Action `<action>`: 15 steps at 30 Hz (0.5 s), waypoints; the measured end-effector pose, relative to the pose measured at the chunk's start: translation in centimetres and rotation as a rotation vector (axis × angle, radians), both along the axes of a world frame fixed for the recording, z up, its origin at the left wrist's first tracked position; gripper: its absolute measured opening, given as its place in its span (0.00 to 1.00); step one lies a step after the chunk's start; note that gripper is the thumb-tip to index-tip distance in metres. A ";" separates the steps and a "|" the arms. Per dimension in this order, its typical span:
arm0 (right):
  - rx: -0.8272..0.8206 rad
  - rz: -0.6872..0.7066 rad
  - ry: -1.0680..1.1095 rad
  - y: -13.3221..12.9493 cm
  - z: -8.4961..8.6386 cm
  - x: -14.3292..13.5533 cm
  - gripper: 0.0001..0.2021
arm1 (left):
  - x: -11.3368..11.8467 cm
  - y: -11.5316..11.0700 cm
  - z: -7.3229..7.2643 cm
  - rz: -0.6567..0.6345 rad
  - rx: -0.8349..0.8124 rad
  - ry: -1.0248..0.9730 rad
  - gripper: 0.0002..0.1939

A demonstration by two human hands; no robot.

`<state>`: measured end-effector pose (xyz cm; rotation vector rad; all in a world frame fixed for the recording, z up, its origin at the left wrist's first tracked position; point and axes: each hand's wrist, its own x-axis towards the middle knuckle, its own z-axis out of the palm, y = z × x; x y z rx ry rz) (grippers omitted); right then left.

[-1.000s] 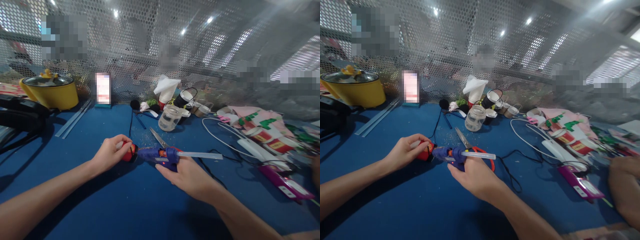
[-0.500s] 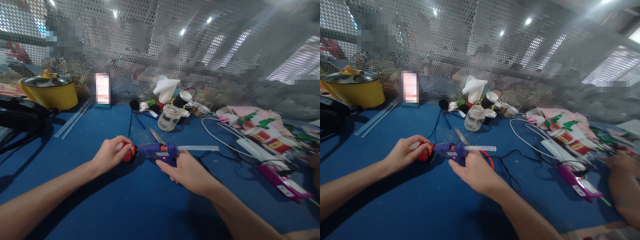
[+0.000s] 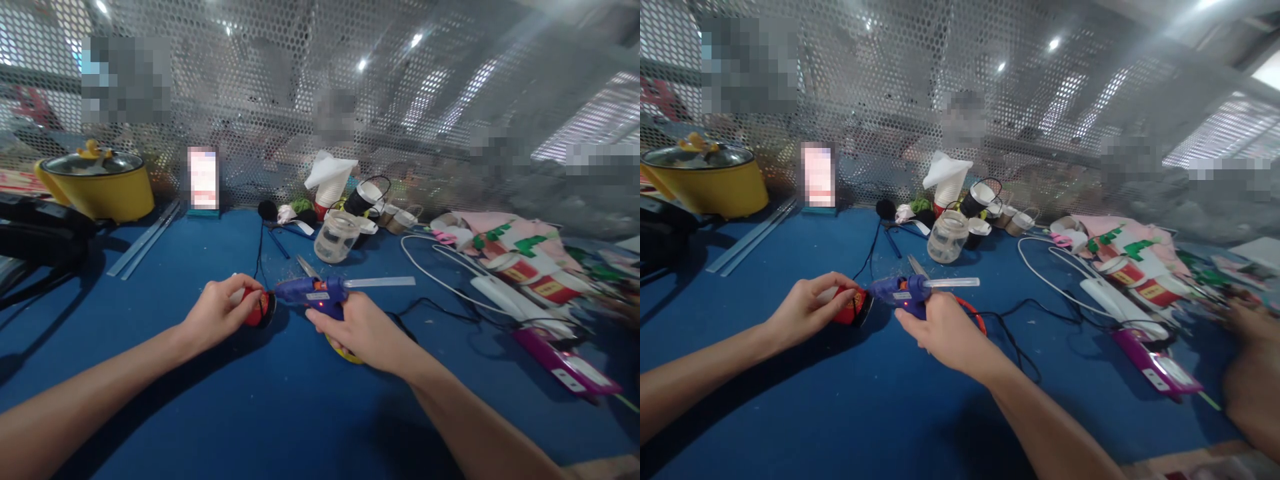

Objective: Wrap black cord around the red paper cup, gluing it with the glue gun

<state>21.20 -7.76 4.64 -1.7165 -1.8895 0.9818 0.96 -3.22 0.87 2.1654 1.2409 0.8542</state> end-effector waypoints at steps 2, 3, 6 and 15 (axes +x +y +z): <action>-0.007 0.006 0.000 0.1 -0.1 0.1 0.14 | 0.0 0.0 0.1 0.007 -0.003 0.008 0.10; -0.009 0.009 -0.001 0.1 -0.1 0.1 0.14 | 0.1 0.0 0.1 0.008 -0.003 0.013 0.10; -0.019 0.006 0.004 0.0 -0.1 0.2 0.13 | 0.1 0.1 0.2 0.010 0.003 0.028 0.10; -0.040 0.009 0.065 -0.7 -0.1 0.3 0.12 | 0.0 0.0 0.1 0.005 -0.023 0.024 0.10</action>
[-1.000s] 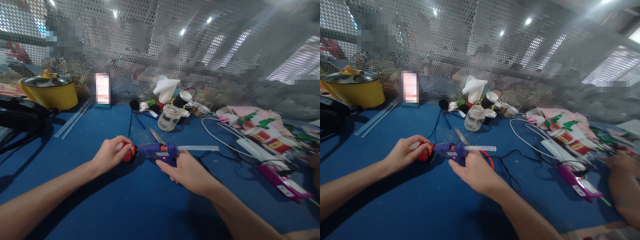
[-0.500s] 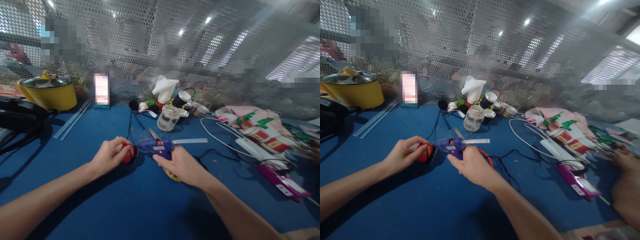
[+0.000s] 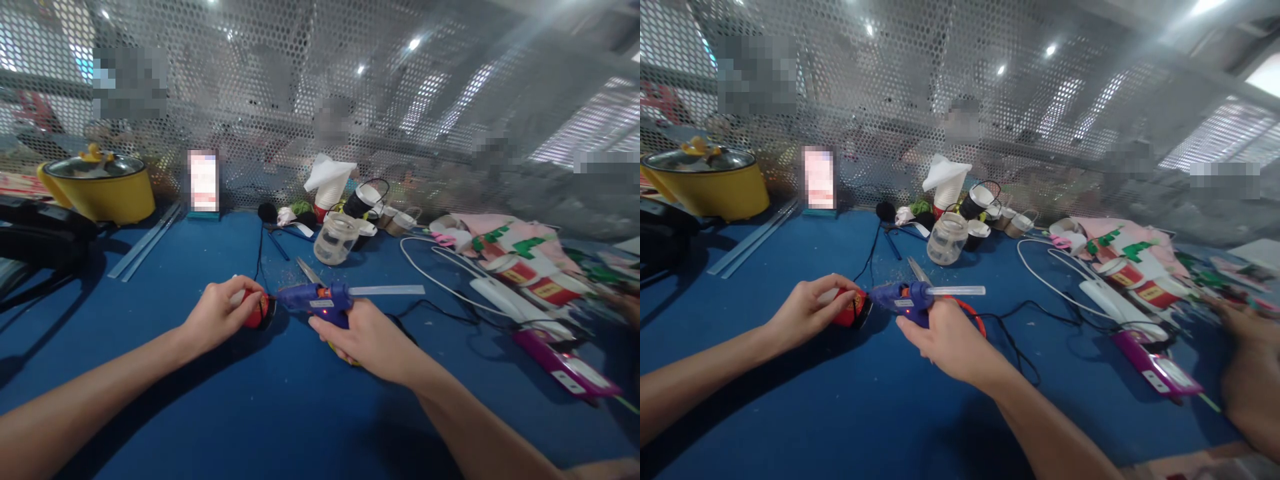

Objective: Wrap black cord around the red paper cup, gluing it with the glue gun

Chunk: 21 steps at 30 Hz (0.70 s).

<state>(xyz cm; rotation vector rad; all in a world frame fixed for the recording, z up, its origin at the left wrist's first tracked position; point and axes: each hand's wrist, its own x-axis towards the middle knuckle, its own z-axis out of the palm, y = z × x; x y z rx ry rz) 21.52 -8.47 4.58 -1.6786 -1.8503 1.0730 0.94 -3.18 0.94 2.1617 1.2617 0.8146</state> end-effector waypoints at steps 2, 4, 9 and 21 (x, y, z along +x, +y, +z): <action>0.000 -0.004 -0.008 -0.1 0.0 0.0 0.11 | 0.0 0.1 0.0 0.003 -0.012 -0.009 0.10; 0.000 -0.006 -0.017 -0.2 0.2 -0.1 0.11 | 0.1 0.1 0.1 0.010 -0.018 -0.013 0.10; 0.053 -0.008 -0.033 -0.4 0.3 -0.4 0.11 | 0.2 0.0 0.3 0.026 -0.029 -0.010 0.11; 0.069 -0.024 -0.048 0.0 -0.2 -0.4 0.11 | 0.2 0.1 0.2 0.026 -0.040 -0.019 0.12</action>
